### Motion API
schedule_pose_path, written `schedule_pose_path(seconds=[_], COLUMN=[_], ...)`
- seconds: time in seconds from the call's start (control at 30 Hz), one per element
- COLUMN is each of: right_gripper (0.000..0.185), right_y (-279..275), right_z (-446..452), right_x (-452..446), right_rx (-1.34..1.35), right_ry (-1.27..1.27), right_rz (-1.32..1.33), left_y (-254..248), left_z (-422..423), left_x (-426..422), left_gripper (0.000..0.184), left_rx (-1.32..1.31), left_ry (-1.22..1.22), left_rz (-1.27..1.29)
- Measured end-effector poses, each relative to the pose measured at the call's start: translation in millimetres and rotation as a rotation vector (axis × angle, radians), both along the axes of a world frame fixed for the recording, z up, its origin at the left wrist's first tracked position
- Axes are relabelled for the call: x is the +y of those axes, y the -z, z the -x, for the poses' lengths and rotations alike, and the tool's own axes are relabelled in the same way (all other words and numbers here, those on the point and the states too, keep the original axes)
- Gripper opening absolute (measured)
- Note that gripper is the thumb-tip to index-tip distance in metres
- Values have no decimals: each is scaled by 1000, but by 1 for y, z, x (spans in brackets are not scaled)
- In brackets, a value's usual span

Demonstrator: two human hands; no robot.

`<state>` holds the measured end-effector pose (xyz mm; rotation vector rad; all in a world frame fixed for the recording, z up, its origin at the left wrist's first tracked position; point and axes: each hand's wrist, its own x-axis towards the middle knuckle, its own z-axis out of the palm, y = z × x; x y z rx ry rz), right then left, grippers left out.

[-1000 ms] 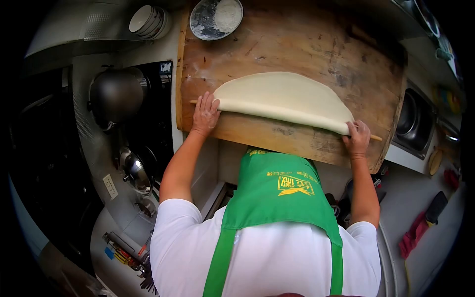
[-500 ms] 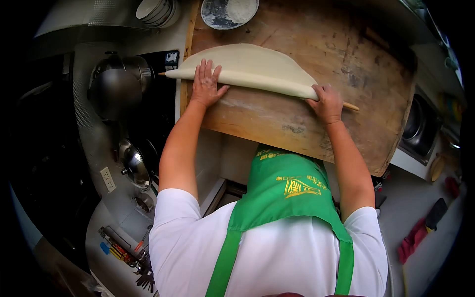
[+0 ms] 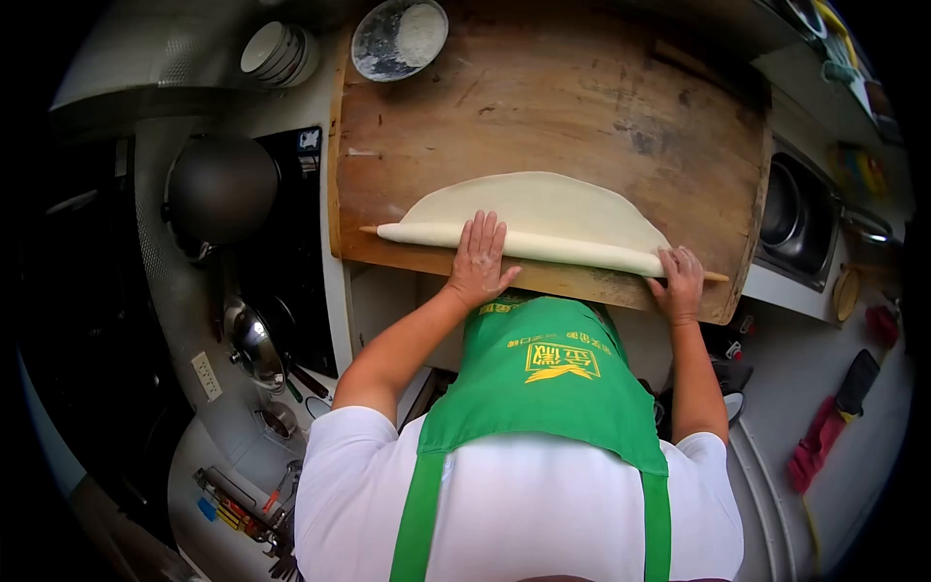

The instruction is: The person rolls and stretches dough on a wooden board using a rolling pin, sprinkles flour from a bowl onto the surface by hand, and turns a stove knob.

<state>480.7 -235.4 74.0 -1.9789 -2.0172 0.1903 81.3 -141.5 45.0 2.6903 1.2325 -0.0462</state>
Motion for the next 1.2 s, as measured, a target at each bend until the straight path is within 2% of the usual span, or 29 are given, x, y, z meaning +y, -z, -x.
schedule_pose_path(seconds=[0.07,0.13,0.2,0.27,0.3,0.33,0.43,0.5,0.57,0.63,0.67,0.77,0.83,0.9,1.03,1.1,1.13,1.2], right_gripper=[74,70,64,62,61,59,54,55,58,58,56,54,52,51,49,47,47,49], right_y=[-2,12,40,34,26,24,28,41,50,41,28,31,34,42,39,28,36,48], right_z=[30,78,112,107,101,97,95,90,84,68,61,49,40,33,15,-6,-15,-41], right_x=[2,22,55,107,132,153,146,100,80,103,125,153,123,79,81,120,120,109], right_rx=[23,-26,-23,-8,15,-39,9,11,35,-19,-64,-81,-63,-31,-26,-171,-166,-66], right_ry=[-99,-198,-111,-34,17,64,145,32,-1,-16,30,160,195,175,127,199,199,366], right_rz=[118,123,-11,-47,24,-30,-10,-31,-68,-57,22,21,25,8,11,44,50,69], left_y=[0,7,14,-5,-6,-5,-11,8,9,0,1,5,10,6,9,15,20,23], left_z=[-23,-31,-38,-55,-62,-64,-62,-42,-31,-35,-36,-31,-10,13,25,31,40,52], left_x=[-3,15,44,94,122,139,141,103,93,114,132,169,152,116,126,155,165,163], left_gripper=[100,99,94,84,82,81,79,84,83,83,83,83,83,83,84,83,83,83], left_rx=[37,25,-24,-53,-53,-54,-194,13,77,-34,-44,-168,-125,84,7,-80,-106,-134], left_ry=[-152,-155,-205,-264,-272,-279,-322,-248,-193,-232,-240,-327,-307,-282,-346,-368,-375,-382], left_rz=[57,13,-36,-11,-57,-98,23,-9,17,43,-16,-65,-97,45,49,-13,-46,-80])
